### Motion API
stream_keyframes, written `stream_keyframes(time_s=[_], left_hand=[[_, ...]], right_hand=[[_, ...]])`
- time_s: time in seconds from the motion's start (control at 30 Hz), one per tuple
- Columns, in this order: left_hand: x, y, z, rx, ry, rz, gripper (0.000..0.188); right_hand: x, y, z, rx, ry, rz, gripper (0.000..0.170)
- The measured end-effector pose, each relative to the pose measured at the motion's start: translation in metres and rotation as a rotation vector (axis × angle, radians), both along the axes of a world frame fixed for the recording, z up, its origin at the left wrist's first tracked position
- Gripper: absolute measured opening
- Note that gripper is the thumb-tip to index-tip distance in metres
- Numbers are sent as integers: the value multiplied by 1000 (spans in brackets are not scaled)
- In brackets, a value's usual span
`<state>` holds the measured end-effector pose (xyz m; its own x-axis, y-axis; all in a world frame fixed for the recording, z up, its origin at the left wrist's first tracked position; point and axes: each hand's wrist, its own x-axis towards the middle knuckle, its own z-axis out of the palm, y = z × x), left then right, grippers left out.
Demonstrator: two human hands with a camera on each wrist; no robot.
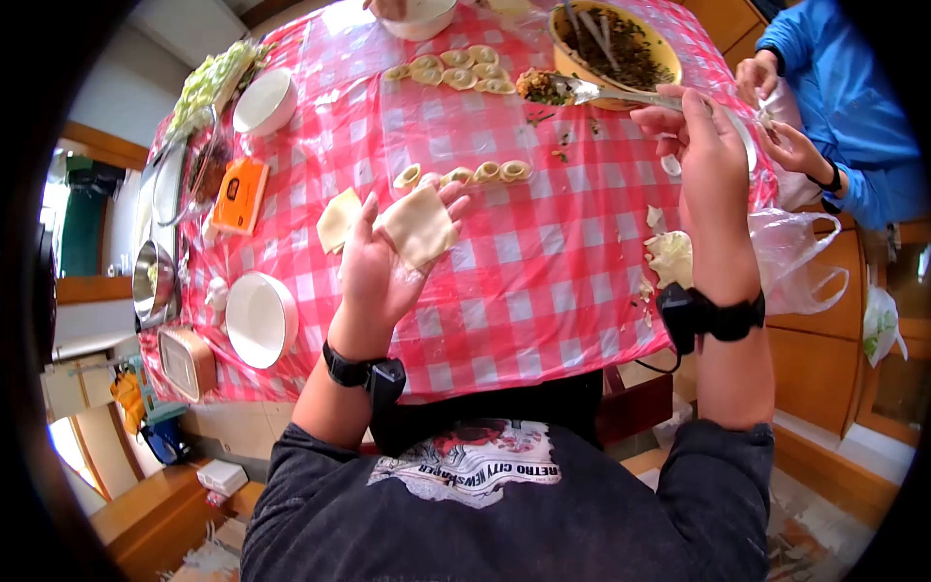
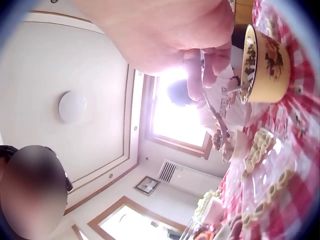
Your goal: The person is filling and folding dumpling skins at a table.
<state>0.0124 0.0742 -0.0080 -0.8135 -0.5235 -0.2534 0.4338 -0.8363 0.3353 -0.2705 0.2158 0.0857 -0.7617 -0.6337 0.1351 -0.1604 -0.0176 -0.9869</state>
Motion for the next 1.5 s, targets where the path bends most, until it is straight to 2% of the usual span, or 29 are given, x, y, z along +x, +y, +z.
stream_keyframes(time_s=[0.23, 0.33, 0.47, 0.57, 0.63, 0.73, 0.83, 0.97, 1.03, 1.2, 1.5], left_hand=[[2, -3, -4, -22, -34, 15, 65], [3, -2, -2, -12, -163, 60, 61], [3, -2, -2, -22, -100, 62, 62], [4, -1, 1, -22, -55, 56, 59], [4, 0, 6, -46, -108, 63, 67], [4, -3, -4, -39, -20, 63, 71], [5, -2, 3, -39, -68, 71, 73], [6, -2, 2, -60, -90, 67, 73], [6, -3, -2, -48, -78, 66, 64], [6, -2, -3, -47, -75, 72, 65], [6, -4, -5, -76, -62, 61, 69]], right_hand=[[80, 7, -16, 52, -105, 142, 34], [105, 9, -21, 91, -26, 170, 34], [125, 11, -26, 118, 76, 209, 34], [131, 11, -28, 130, 159, 242, 33], [135, 11, -28, 145, 211, 258, 32], [145, 11, -28, 100, 253, 266, 29], [148, 10, -30, 73, 372, 261, 26], [150, 10, -31, 56, 493, 298, 23], [149, 10, -33, 52, 526, 307, 23], [148, 8, -38, -45, 615, 354, 17], [142, 8, -37, -75, 774, 425, 13]])
